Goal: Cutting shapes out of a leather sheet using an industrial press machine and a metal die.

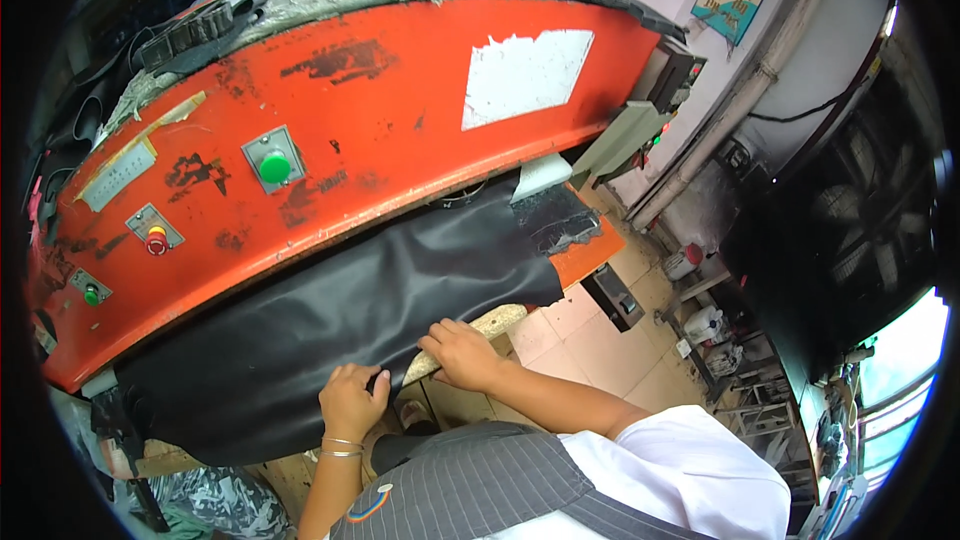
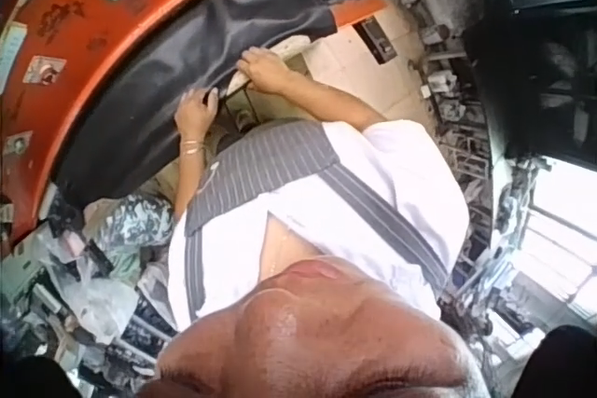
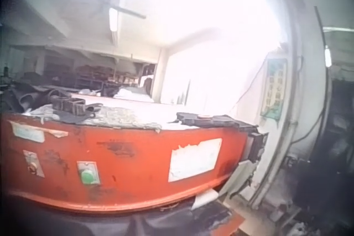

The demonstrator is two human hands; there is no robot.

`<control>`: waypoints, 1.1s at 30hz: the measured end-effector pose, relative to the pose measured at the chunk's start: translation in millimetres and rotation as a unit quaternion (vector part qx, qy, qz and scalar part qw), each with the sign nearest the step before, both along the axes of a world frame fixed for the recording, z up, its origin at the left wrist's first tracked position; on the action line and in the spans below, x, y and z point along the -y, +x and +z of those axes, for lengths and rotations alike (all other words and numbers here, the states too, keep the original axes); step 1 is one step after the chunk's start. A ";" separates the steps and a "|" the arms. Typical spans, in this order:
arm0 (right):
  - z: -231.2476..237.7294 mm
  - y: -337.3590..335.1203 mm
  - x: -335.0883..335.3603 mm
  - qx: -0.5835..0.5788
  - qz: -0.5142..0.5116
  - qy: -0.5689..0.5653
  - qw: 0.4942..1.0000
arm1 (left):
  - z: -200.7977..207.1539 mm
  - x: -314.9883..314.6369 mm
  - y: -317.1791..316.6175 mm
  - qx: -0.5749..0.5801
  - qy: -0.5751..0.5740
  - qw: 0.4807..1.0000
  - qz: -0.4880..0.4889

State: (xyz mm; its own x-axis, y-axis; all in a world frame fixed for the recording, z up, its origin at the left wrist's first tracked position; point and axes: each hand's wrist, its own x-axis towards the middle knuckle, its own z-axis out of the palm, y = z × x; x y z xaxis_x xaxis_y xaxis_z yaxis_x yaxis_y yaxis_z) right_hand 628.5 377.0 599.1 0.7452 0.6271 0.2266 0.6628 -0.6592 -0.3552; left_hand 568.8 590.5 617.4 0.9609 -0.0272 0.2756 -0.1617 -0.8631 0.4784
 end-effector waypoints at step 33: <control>77.2 73.7 235.8 -0.001 -0.132 0.396 0.909 | -37.5 132.9 89.3 0.004 0.095 0.989 -0.115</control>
